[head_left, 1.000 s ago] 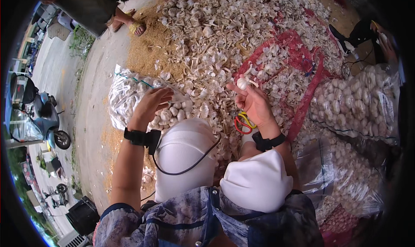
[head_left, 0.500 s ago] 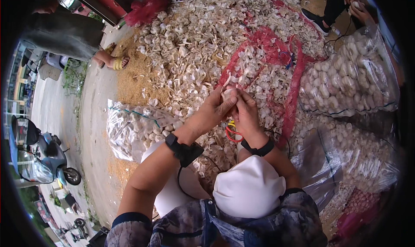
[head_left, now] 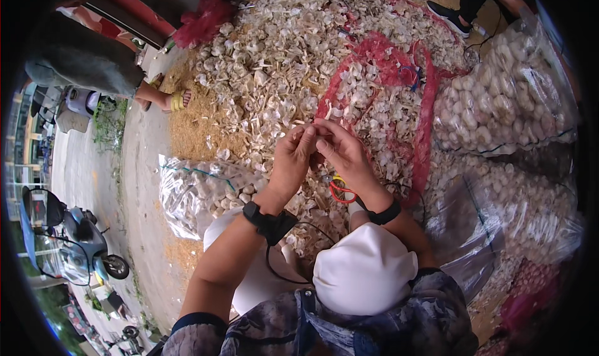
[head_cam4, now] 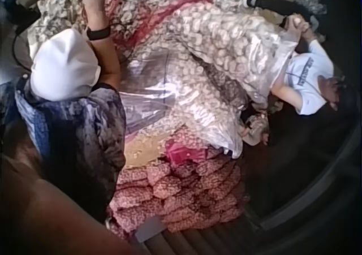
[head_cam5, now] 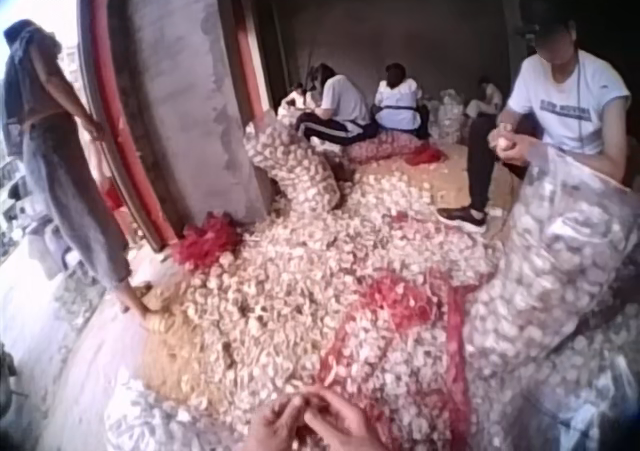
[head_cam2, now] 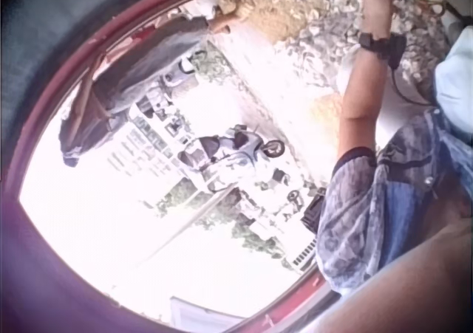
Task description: The person picks up garlic bulbs from a pile, pulls off the outer skins by hand, and uses shears to trim them before placing the bulbs into a mesh bag.
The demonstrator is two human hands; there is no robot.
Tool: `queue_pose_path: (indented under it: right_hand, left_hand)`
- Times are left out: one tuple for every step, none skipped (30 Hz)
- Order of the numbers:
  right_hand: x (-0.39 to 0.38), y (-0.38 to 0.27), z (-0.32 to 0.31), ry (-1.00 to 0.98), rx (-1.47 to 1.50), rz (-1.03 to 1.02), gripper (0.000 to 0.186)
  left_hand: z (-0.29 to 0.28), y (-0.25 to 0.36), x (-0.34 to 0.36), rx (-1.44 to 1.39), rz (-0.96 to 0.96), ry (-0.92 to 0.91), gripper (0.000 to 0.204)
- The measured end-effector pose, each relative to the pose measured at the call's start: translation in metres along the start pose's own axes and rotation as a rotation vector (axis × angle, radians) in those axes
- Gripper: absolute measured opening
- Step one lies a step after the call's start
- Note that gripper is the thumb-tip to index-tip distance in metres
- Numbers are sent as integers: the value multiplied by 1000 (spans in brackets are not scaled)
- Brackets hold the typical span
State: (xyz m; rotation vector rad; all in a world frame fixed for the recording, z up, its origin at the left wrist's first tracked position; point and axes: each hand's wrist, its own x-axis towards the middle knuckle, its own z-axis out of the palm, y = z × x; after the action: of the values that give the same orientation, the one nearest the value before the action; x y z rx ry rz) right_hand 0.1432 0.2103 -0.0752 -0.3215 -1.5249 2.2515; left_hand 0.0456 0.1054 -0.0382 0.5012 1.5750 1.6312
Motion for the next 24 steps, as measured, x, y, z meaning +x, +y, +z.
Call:
queue_pose_path:
  right_hand:
    - [-1, 1, 0, 5, 1, 0, 51]
    - [0, 1, 2, 19, 63, 10, 51]
    - [0, 1, 3, 33, 125, 20, 51]
    - [1, 1, 2, 33, 148, 33, 56]
    - [1, 1, 3, 38, 152, 30, 56]
    - [1, 0, 4, 43, 212, 8, 56]
    - [1, 0, 4, 49, 271, -15, 56]
    - [1, 2, 1, 53, 273, -19, 56]
    - [1, 4, -4, 58, 333, 7, 54]
    - [0, 5, -7, 62, 392, 34, 52]
    - [0, 5, -7, 65, 393, 32, 52]
    - [-1, 5, -5, 98, 439, 45, 48]
    - [-1, 4, -4, 131, 485, 59, 45]
    - [-1, -1, -1, 130, 487, 60, 45]
    - [-1, -7, 2, 98, 448, 66, 45]
    - [-1, -9, 4, 66, 409, 73, 45]
    - [-1, -5, 4, 67, 409, 71, 45]
    - [-1, 3, 2, 88, 412, 72, 45]
    - [0, 11, 0, 109, 415, 72, 46]
    - [0, 16, -1, 107, 416, 73, 46]
    - [0, 20, -1, 96, 394, 65, 47]
    - [0, 24, -2, 85, 372, 57, 48]
    - [0, 24, -2, 84, 373, 58, 48]
    - [1, 24, -1, 68, 406, 57, 47]
  left_hand:
    - [2, -3, 0, 2, -3, -4, 31]
    - [4, -2, 0, 98, 43, 29, 33]
    - [5, -1, 0, 195, 89, 62, 34]
    - [4, -5, 1, 204, 134, 87, 36]
    - [4, -3, 2, 208, 133, 82, 36]
    - [3, 2, 1, 184, 116, 69, 34]
    - [3, 4, 2, 159, 99, 56, 32]
    - [3, 5, 3, 162, 99, 51, 32]
    - [3, 5, 4, 65, 97, -5, 29]
    - [4, 5, 6, -33, 95, -60, 27]
    - [4, 6, 6, -31, 94, -63, 27]
    - [3, 9, 7, -80, 32, -57, 25]
    - [2, 10, 7, -129, -31, -49, 24]
    - [-2, 10, 7, -127, -31, -46, 24]
    - [-7, 9, 8, -117, -37, -47, 23]
    - [-11, 8, 8, -106, -43, -47, 21]
    - [-10, 7, 8, -105, -43, -48, 21]
    - [-9, 5, 6, 55, 17, -10, 19]
    - [-6, 3, 5, 214, 78, 29, 17]
    - [2, 9, -2, 467, 181, 93, 13]
    - [-2, 4, 1, 468, 181, 95, 13]
    - [-8, -8, 5, 656, 375, 116, 12]
    - [-9, -8, 8, 842, 571, 136, 13]
    - [-10, -8, 9, 914, 675, 147, 10]
